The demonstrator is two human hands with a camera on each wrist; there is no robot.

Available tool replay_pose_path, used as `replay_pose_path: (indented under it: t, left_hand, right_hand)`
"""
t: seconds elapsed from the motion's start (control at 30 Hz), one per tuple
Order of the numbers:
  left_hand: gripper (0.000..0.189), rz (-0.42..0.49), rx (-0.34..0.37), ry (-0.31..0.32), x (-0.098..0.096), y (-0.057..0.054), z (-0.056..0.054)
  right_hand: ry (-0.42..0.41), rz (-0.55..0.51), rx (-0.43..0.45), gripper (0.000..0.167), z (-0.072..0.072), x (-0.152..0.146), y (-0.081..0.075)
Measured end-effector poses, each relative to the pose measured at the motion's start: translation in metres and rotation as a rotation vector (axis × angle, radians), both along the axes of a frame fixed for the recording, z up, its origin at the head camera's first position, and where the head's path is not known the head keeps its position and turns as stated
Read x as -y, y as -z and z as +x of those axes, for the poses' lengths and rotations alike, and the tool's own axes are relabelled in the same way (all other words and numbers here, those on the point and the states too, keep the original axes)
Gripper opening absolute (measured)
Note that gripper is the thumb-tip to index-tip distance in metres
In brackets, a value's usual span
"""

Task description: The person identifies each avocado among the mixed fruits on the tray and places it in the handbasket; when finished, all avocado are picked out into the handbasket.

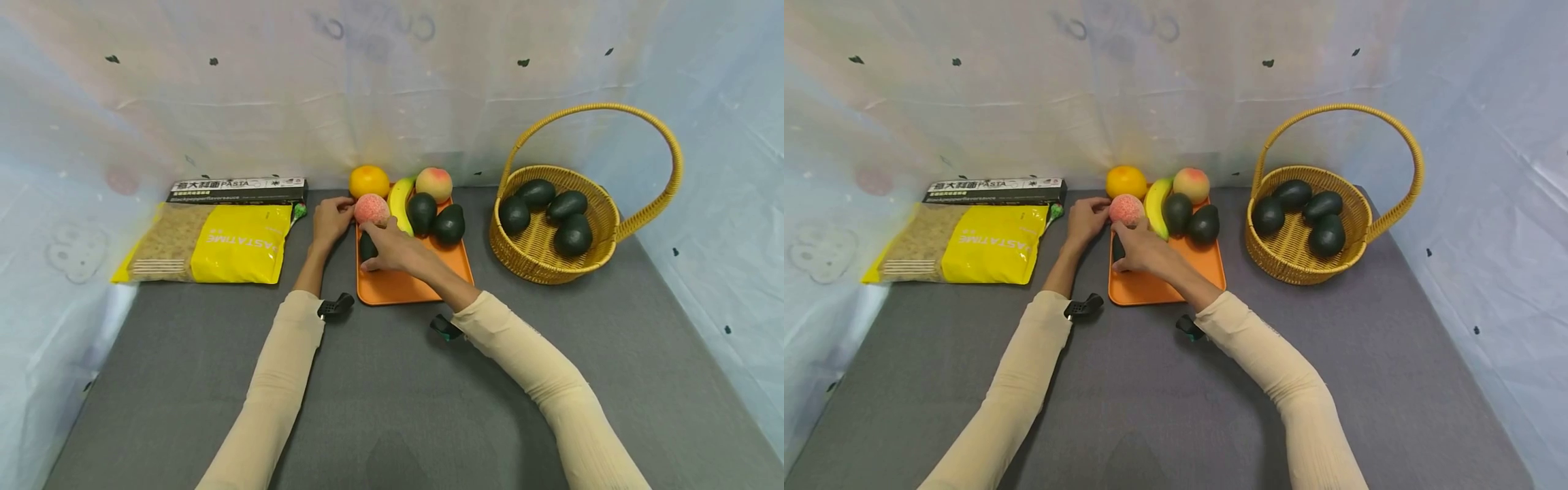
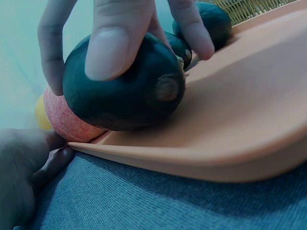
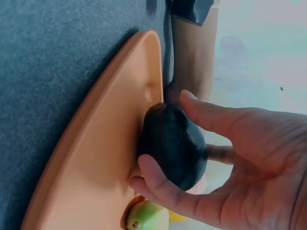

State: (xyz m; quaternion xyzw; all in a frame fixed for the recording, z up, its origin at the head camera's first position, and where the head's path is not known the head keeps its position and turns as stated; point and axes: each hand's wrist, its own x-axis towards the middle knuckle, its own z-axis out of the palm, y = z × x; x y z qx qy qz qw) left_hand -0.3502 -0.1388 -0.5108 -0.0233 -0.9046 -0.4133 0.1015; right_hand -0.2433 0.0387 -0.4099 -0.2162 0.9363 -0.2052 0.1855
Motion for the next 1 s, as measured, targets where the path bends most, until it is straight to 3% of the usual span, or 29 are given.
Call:
replay_pose_path:
  t: [0.23,0.6,1.0]
  left_hand:
    - [0.032,-0.010,0.003,-0.003,0.000,0.001,-0.001]
    - [0.032,0.000,0.005,-0.002,0.000,0.001,0.000]
    - [0.032,0.018,-0.015,0.015,0.001,0.000,0.002]
  right_hand:
    - [-0.031,-0.015,-0.022,0.058,-0.002,0.002,-0.001]
    - [-0.022,-0.019,-0.027,0.058,0.003,0.000,-0.002]
    - [0.019,-0.031,-0.027,0.057,0.011,-0.006,-0.027]
